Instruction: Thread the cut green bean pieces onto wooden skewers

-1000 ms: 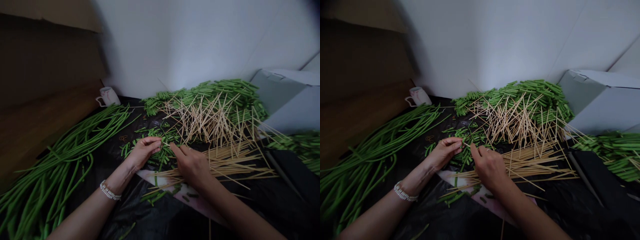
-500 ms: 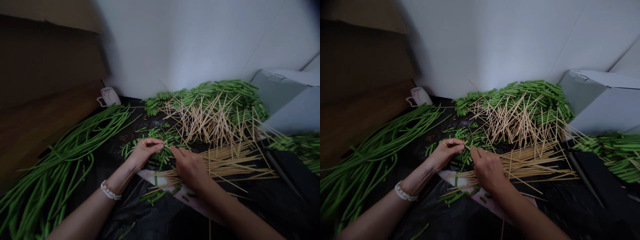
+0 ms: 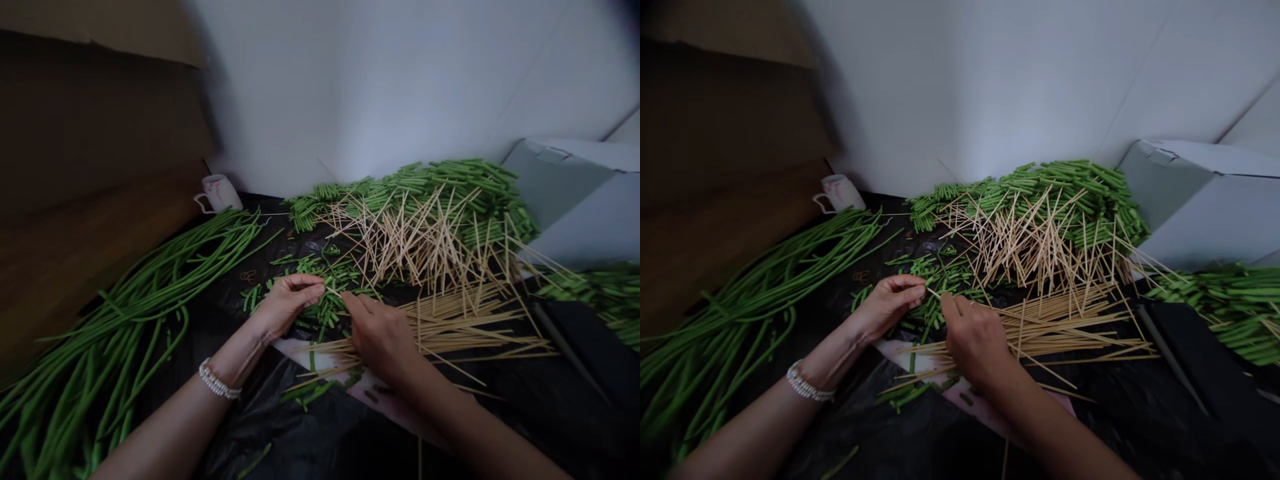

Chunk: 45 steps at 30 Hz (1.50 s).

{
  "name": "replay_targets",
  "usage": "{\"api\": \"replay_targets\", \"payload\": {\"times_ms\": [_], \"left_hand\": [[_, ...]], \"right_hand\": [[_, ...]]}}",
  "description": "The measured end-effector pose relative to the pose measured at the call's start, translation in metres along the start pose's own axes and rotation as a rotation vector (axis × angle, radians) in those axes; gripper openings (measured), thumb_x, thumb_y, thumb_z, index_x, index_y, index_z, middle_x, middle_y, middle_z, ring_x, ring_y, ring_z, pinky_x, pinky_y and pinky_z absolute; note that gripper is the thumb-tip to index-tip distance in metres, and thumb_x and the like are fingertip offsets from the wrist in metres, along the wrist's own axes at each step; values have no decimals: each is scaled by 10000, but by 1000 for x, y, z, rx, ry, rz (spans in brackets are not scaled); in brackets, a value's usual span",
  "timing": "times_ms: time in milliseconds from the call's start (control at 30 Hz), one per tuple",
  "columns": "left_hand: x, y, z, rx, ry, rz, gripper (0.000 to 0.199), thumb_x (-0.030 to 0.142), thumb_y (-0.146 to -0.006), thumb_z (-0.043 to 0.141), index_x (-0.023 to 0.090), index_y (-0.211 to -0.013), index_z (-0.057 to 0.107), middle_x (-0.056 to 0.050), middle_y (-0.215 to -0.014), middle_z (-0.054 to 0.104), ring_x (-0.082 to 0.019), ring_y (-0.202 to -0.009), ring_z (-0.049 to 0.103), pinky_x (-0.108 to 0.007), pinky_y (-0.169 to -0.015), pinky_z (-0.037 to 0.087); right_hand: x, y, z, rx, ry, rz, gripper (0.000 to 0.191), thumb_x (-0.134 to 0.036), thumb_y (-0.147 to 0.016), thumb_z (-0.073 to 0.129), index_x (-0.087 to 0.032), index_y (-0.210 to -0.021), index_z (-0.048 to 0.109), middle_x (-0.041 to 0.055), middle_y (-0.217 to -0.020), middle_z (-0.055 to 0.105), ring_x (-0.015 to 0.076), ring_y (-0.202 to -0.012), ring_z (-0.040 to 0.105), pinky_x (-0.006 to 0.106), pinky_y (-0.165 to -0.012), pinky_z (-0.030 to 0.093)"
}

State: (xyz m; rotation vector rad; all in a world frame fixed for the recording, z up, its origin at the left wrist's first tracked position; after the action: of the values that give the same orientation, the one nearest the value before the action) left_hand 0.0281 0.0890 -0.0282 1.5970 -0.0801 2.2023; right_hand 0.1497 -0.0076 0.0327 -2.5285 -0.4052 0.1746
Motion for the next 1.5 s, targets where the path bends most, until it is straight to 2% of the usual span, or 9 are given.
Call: {"api": "replay_targets", "payload": {"times_ms": [400, 633, 833, 1033, 1100, 1200, 1267, 1367, 1500], "left_hand": [[-13, 1, 5, -6, 35, -46, 293, 240, -508, 897, 152, -745, 749, 10, -666, 683, -64, -616, 597, -185, -645, 483], [-17, 1, 19, -114, -18, -27, 209, 237, -589, 857, 152, -745, 746, 2, -713, 680, -57, -601, 557, -187, -607, 444], [-7, 0, 8, -31, 8, 37, 202, 239, -577, 863, 157, -701, 726, -3, -797, 690, -56, -613, 553, -192, -611, 453], [-9, -1, 12, -104, -85, 7, 258, 292, -581, 859, 155, -768, 746, -25, -781, 699, -89, -644, 581, -226, -659, 472], [8, -4, -3, -63, -146, 52, 302, 363, -626, 826, 158, -836, 756, -44, -805, 711, -120, -714, 610, -249, -721, 481], [52, -8, -50, 195, -350, 259, 300, 395, -673, 783, 184, -885, 759, -25, -780, 717, -111, -661, 580, -241, -697, 457], [69, -10, -71, 277, -583, 318, 252, 367, -672, 773, 176, -836, 763, -45, -834, 735, -148, -712, 604, -269, -741, 452], [71, -16, -80, 248, -936, 361, 163, 308, -672, 739, 188, -780, 769, -64, -841, 737, -216, -791, 629, -319, -794, 442], [58, -20, -75, 204, -1318, 434, 162, 281, -718, 671, 216, -825, 774, -69, -852, 703, -223, -783, 606, -328, -762, 429]], "right_hand": [[4, 0, 10, -107, -98, 57, 320, -50, -833, 406, -152, -1027, 638, 35, -769, 651, 149, -629, 554, 278, -576, 298], [5, -5, 14, -239, -101, 108, 279, -80, -874, 407, -172, -1002, 638, 34, -793, 663, 161, -678, 591, 281, -576, 301], [8, -3, 15, -219, -74, 109, 249, -84, -882, 408, -181, -922, 634, 33, -793, 665, 155, -670, 596, 275, -562, 293], [10, -2, 14, -146, -122, 69, 276, -66, -868, 390, -161, -953, 635, 39, -790, 665, 141, -684, 593, 249, -595, 343], [16, -3, 9, -94, -133, 77, 285, -90, -895, 370, -155, -977, 636, 49, -805, 671, 140, -719, 601, 239, -618, 367], [27, -4, 4, -30, -138, 106, 288, -128, -923, 362, -146, -1007, 637, 63, -836, 678, 141, -764, 612, 232, -651, 397], [30, -3, 4, -18, -133, 112, 290, -133, -928, 367, -141, -1016, 643, 67, -846, 682, 142, -769, 617, 233, -661, 409], [29, -3, 6, -29, -120, 107, 289, -131, -925, 381, -143, -1011, 656, 67, -855, 690, 141, -766, 622, 233, -660, 414], [26, -2, 7, -44, -113, 100, 287, -142, -926, 385, -144, -996, 664, 67, -853, 695, 140, -757, 623, 230, -649, 409]]}}
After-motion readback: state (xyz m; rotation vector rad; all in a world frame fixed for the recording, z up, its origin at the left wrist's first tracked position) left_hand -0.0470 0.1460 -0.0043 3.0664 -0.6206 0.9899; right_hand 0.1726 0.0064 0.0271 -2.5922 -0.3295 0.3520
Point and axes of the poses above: each hand's wrist, its own y-axis away from the middle knuckle, its own z-axis out of the palm, x = y × z, the point moved 8 cm from there along -y, towards the middle knuckle
